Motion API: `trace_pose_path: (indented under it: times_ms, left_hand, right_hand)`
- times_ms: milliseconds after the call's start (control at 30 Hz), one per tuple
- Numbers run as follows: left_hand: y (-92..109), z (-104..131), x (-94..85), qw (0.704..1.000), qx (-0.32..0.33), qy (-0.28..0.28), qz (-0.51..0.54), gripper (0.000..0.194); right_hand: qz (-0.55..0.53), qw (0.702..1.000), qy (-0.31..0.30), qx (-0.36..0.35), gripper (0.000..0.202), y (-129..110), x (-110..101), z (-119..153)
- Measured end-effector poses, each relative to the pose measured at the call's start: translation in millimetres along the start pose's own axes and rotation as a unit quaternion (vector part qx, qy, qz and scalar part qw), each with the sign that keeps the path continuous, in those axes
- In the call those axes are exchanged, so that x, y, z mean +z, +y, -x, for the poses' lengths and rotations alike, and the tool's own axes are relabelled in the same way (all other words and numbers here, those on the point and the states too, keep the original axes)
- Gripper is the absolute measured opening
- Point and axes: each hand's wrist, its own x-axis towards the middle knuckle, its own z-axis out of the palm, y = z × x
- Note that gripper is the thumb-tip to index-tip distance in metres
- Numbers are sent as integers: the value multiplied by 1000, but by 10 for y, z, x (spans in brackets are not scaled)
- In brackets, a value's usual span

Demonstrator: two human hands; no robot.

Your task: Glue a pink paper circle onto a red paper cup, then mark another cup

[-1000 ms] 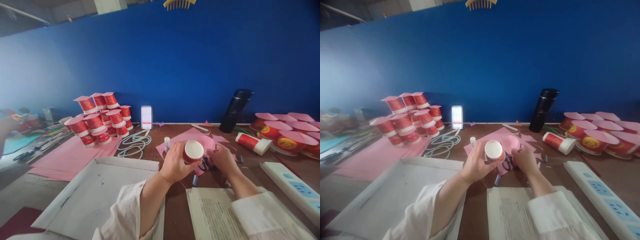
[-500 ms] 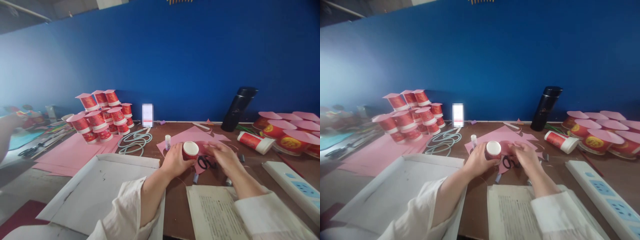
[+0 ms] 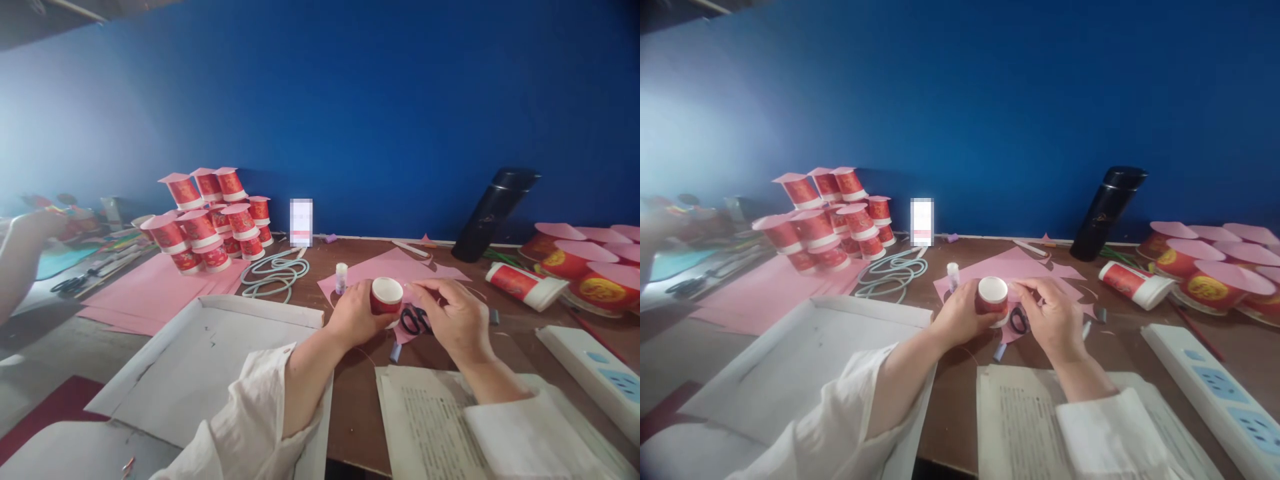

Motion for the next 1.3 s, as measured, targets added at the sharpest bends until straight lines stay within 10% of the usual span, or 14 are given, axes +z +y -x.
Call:
trace_pose_path:
  times_ms: [333,967,1300]
  left_hand:
    - [8,-8,3,1000,6,-8,-15,49]
    - [28,-12,-30,1000,-6,-22,-13,52]
    - [-5,-17,-20,1000,-3,-13,-5,50]
  right_hand:
    - [95,987,-12,-131,17,50,-12,-37]
    - [152,979,-64,-118,22,81,-121,-34]
    - [-53,986,-95,123,22,68,-82,-39]
